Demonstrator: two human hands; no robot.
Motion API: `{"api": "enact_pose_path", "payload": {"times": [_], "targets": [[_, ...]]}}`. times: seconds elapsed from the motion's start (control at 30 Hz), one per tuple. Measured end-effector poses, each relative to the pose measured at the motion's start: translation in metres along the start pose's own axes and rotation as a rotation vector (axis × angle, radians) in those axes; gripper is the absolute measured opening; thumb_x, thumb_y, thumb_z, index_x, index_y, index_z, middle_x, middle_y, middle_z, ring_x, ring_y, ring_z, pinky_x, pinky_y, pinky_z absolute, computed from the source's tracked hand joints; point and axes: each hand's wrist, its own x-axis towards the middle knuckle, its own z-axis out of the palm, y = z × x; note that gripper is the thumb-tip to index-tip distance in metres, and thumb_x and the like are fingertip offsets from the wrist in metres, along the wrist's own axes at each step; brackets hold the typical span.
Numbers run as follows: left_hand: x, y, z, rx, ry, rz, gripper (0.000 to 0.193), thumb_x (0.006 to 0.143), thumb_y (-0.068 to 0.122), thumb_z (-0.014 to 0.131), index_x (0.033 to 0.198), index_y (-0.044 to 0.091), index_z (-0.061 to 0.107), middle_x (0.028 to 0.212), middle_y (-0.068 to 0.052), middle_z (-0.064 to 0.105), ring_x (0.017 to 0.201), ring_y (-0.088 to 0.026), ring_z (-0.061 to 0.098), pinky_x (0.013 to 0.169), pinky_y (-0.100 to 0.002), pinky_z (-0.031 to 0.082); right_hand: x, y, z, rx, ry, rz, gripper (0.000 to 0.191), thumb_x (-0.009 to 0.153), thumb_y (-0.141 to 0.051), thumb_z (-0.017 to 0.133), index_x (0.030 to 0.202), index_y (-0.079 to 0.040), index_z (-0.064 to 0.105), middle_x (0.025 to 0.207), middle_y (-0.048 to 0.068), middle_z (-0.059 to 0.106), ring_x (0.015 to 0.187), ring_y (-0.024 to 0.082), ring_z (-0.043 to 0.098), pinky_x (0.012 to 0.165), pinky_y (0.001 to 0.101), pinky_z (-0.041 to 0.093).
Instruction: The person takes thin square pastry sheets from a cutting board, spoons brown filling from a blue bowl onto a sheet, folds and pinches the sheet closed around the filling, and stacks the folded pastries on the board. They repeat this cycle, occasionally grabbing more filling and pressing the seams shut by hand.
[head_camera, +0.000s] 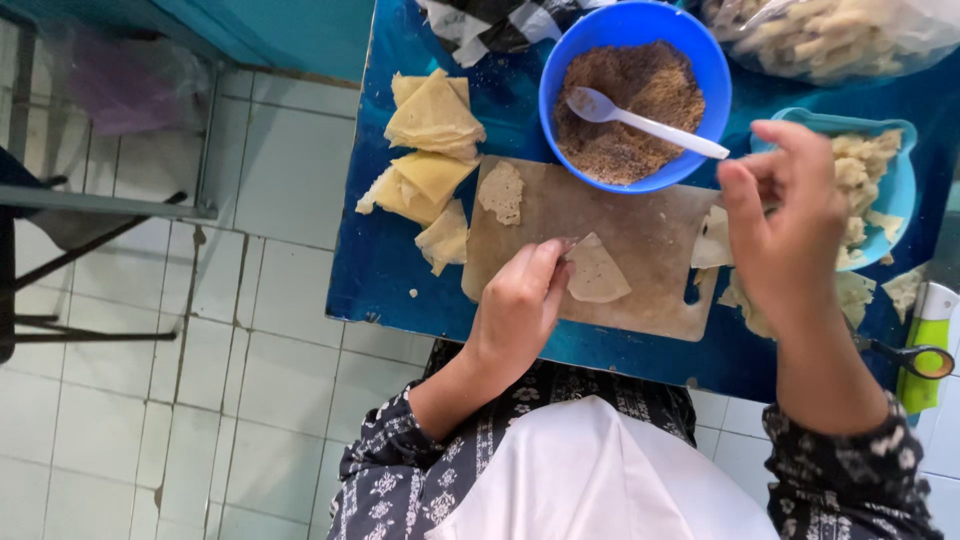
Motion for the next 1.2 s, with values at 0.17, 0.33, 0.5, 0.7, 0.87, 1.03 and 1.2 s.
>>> {"api": "enact_pose_path", "payload": {"times": [0.17, 0.33, 0.5, 0.7, 0.87, 1.03, 1.2], "targets": [[-0.002, 0.003, -0.002, 0.089, 0.029, 0.035, 0.031, 0.094, 0.003, 0.068, 0.123, 0.001, 0.058, 0.106, -0.019, 0.063, 0.094, -0.04, 0.065, 0.079, -0.044, 0.054, 0.024, 0.016, 0.009, 0.113, -0.062, 0.069, 0.011, 0.111, -0.003, 0.077, 0.114, 0.003, 0.068, 0.092, 0.004, 0.07, 0.079, 0.005, 0.063, 0.074, 0.0201, 0.05], [-0.008, 0.004, 0.003, 0.184, 0.058, 0.027, 0.031, 0.096, 0.004, 0.069, 0.124, -0.001, 0.058, 0.109, -0.019, 0.062, 0.098, -0.039, 0.064, 0.081, -0.045, 0.054, 0.051, 0.003, 0.035, 0.104, -0.031, -0.181, 0.006, 0.11, 0.0, 0.07, 0.115, 0.004, 0.07, 0.101, 0.009, 0.069, 0.085, 0.008, 0.064, 0.073, 0.022, 0.053], [-0.007, 0.003, -0.003, 0.351, 0.005, -0.007, 0.022, 0.092, 0.017, 0.074, 0.103, 0.004, 0.06, 0.094, -0.014, 0.058, 0.087, -0.035, 0.063, 0.072, -0.043, 0.052, 0.058, -0.009, 0.055, 0.036, -0.106, -0.231, 0.007, 0.117, -0.004, 0.064, 0.119, 0.002, 0.068, 0.096, 0.01, 0.071, 0.082, 0.013, 0.067, 0.073, 0.0272, 0.053], [-0.007, 0.004, -0.005, 0.327, 0.007, 0.017, 0.013, 0.092, 0.013, 0.072, 0.096, 0.007, 0.061, 0.091, -0.012, 0.058, 0.084, -0.032, 0.062, 0.072, -0.042, 0.051, 0.033, -0.007, 0.049, 0.034, -0.176, -0.249, 0.011, 0.118, -0.003, 0.059, 0.114, 0.005, 0.065, 0.101, 0.015, 0.071, 0.089, 0.015, 0.068, 0.078, 0.0286, 0.058], [-0.007, 0.003, -0.008, 0.199, 0.03, 0.011, 0.012, 0.093, 0.008, 0.07, 0.102, 0.006, 0.064, 0.093, -0.012, 0.062, 0.085, -0.032, 0.065, 0.073, -0.041, 0.054, 0.027, 0.006, 0.051, 0.492, -0.093, -0.035, 0.017, 0.123, -0.005, 0.053, 0.117, 0.007, 0.064, 0.098, 0.014, 0.072, 0.087, 0.014, 0.071, 0.081, 0.0273, 0.06], [-0.007, 0.002, -0.008, 0.189, 0.055, 0.008, 0.013, 0.093, 0.008, 0.071, 0.105, 0.006, 0.067, 0.094, -0.011, 0.064, 0.084, -0.032, 0.067, 0.072, -0.04, 0.055, 0.025, 0.02, 0.04, 0.535, -0.008, -0.014, 0.02, 0.124, -0.007, 0.053, 0.117, 0.009, 0.063, 0.096, 0.016, 0.072, 0.082, 0.016, 0.072, 0.079, 0.0292, 0.062], [-0.007, 0.0, -0.004, 0.215, 0.069, 0.017, 0.012, 0.093, 0.009, 0.072, 0.103, 0.007, 0.067, 0.093, -0.01, 0.065, 0.083, -0.031, 0.067, 0.071, -0.04, 0.054, 0.018, 0.023, 0.033, 0.585, 0.028, 0.017, 0.02, 0.123, -0.007, 0.052, 0.116, 0.008, 0.062, 0.095, 0.016, 0.072, 0.08, 0.016, 0.072, 0.077, 0.0291, 0.062]]}}
